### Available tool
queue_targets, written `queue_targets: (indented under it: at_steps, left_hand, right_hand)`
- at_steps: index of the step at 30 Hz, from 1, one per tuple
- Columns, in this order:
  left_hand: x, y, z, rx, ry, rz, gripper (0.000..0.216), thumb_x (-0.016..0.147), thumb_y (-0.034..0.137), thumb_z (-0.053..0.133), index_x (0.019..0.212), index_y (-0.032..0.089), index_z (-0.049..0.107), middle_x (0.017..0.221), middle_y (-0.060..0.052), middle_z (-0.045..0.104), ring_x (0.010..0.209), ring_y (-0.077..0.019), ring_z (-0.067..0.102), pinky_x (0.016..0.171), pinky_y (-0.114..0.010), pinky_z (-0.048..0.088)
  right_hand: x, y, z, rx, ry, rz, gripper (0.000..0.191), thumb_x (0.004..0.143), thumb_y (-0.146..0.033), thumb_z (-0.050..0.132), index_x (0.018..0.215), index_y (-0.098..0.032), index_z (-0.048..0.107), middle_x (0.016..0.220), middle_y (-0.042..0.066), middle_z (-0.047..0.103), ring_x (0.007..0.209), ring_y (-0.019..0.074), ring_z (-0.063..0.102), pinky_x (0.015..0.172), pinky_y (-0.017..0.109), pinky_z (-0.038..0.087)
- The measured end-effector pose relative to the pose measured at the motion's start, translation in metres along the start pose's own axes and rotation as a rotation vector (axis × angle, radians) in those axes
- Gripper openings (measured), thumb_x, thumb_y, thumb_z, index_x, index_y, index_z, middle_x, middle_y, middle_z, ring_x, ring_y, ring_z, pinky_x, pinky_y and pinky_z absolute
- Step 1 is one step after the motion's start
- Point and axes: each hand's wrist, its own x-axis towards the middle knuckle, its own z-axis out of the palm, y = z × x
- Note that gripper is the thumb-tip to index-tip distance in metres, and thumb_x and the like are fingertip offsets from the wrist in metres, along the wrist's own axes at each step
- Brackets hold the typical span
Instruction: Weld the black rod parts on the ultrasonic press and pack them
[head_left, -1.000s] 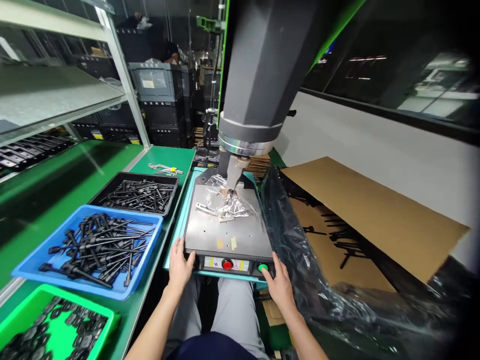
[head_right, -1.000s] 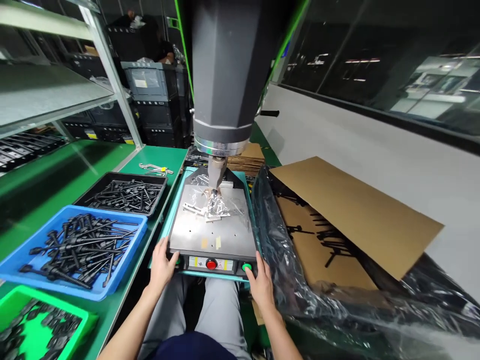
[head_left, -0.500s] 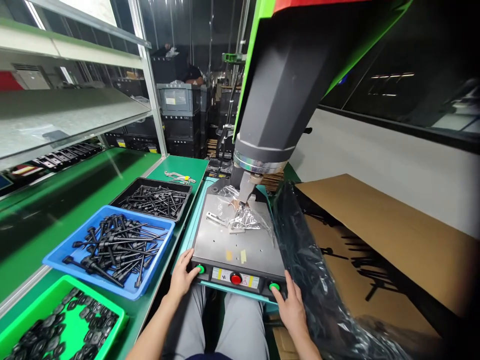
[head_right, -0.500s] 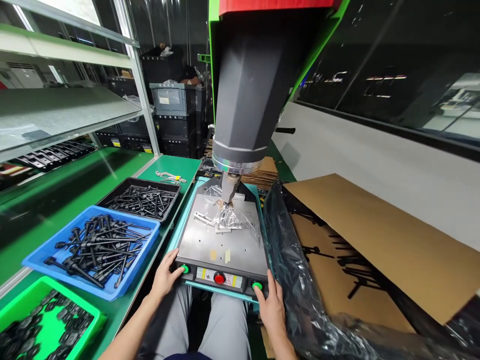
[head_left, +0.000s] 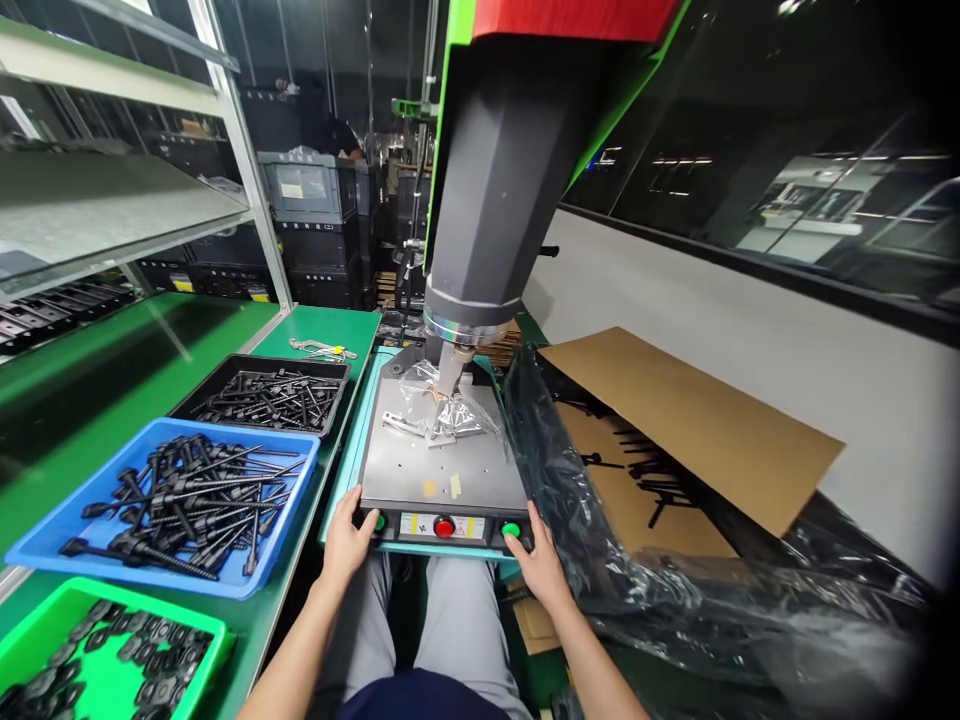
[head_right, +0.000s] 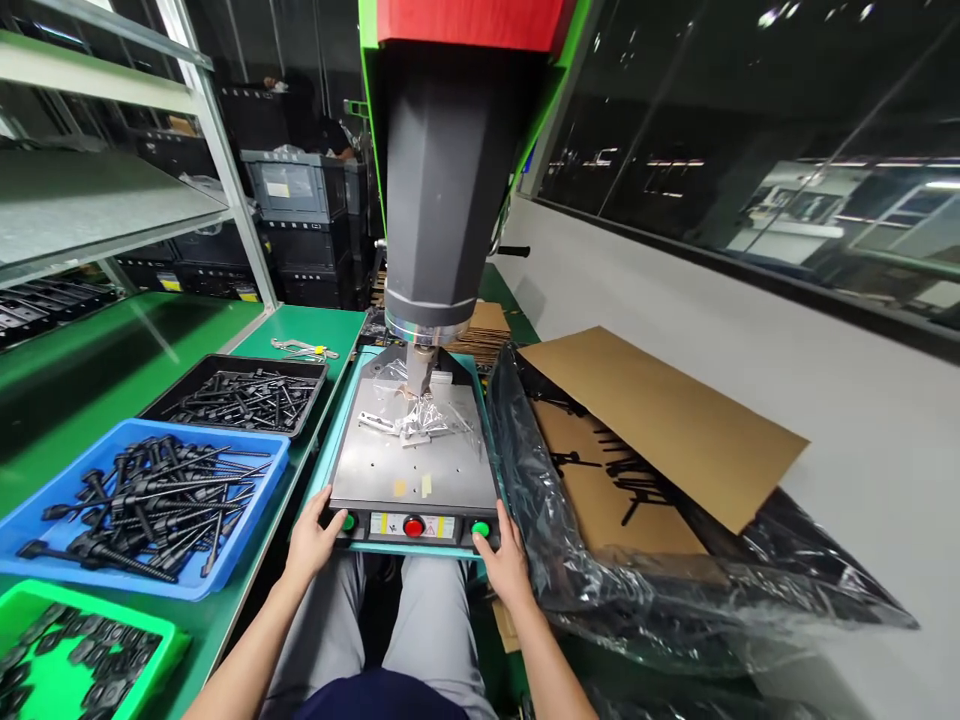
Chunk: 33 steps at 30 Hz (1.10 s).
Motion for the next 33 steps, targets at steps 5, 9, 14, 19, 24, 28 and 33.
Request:
queue_targets:
  at_steps: [5, 9, 14, 19, 24, 28, 33]
  left_hand:
    - [0.013, 0.036, 0.001, 0.085, 0.178, 0.198, 0.039, 0.087, 0.037, 0.059, 0.122, 0.018, 0.062, 0.132, -0.017, 0.059, 0.124, -0.0324, 0.056, 0.106, -0.055, 0.047]
    - [0.034, 0.08, 0.006, 0.047, 0.175, 0.474, 0.021, 0.09, 0.028, 0.058, 0.106, 0.02, 0.067, 0.132, -0.014, 0.059, 0.126, -0.0294, 0.054, 0.104, -0.053, 0.048]
    - [0.061, 0.12, 0.021, 0.103, 0.136, 0.7, 0.024, 0.087, 0.023, 0.061, 0.11, 0.019, 0.066, 0.142, -0.016, 0.051, 0.138, -0.0319, 0.043, 0.108, -0.053, 0.044]
    - [0.08, 0.142, 0.037, 0.267, -0.006, 0.798, 0.038, 0.085, 0.023, 0.062, 0.123, 0.019, 0.062, 0.155, -0.017, 0.037, 0.146, -0.0386, 0.026, 0.109, -0.06, 0.038]
    - [0.096, 0.145, 0.043, 0.302, -0.048, 0.795, 0.047, 0.085, 0.018, 0.058, 0.133, 0.019, 0.055, 0.151, -0.015, 0.044, 0.145, -0.0374, 0.03, 0.11, -0.062, 0.035]
    - [0.104, 0.143, 0.041, 0.215, -0.019, 0.846, 0.05, 0.088, 0.016, 0.053, 0.138, 0.017, 0.051, 0.143, -0.015, 0.054, 0.141, -0.0332, 0.038, 0.11, -0.057, 0.038]
    - [0.11, 0.152, 0.039, 0.113, 0.045, 0.884, 0.049, 0.09, 0.016, 0.051, 0.139, 0.019, 0.049, 0.141, -0.014, 0.057, 0.14, -0.0303, 0.042, 0.109, -0.055, 0.041]
  right_hand:
    - [-0.001, -0.001, -0.003, 0.012, 0.01, 0.001, 0.078, 0.081, -0.058, 0.052, 0.15, -0.022, 0.039, 0.146, 0.014, 0.045, 0.14, 0.031, 0.04, 0.115, 0.048, 0.034]
    - [0.001, -0.02, -0.009, -0.046, 0.181, 0.009, 0.062, 0.082, -0.056, 0.052, 0.13, -0.018, 0.061, 0.129, 0.017, 0.056, 0.123, 0.0337, 0.056, 0.108, 0.05, 0.043]
    - [0.013, -0.074, 0.004, 0.111, 0.186, -0.122, 0.045, 0.09, -0.048, 0.049, 0.113, -0.015, 0.068, 0.111, 0.016, 0.066, 0.101, 0.0276, 0.066, 0.091, 0.045, 0.055]
    - [0.049, -0.125, 0.034, 0.22, -0.087, -0.283, 0.039, 0.093, -0.037, 0.047, 0.12, -0.017, 0.066, 0.115, 0.014, 0.069, 0.103, 0.0256, 0.067, 0.089, 0.042, 0.057]
    - [0.099, -0.152, 0.052, 0.104, -0.02, -0.451, 0.047, 0.093, -0.031, 0.042, 0.132, -0.013, 0.059, 0.135, 0.019, 0.056, 0.124, 0.0283, 0.056, 0.104, 0.048, 0.048]
    - [0.13, -0.165, 0.058, 0.017, 0.094, -0.483, 0.052, 0.094, -0.033, 0.042, 0.14, -0.012, 0.051, 0.144, 0.019, 0.048, 0.136, 0.0288, 0.044, 0.114, 0.049, 0.038]
    - [0.162, -0.189, 0.057, 0.05, 0.119, -0.5, 0.052, 0.094, -0.035, 0.045, 0.142, -0.016, 0.048, 0.145, 0.016, 0.048, 0.137, 0.0272, 0.042, 0.115, 0.048, 0.035]
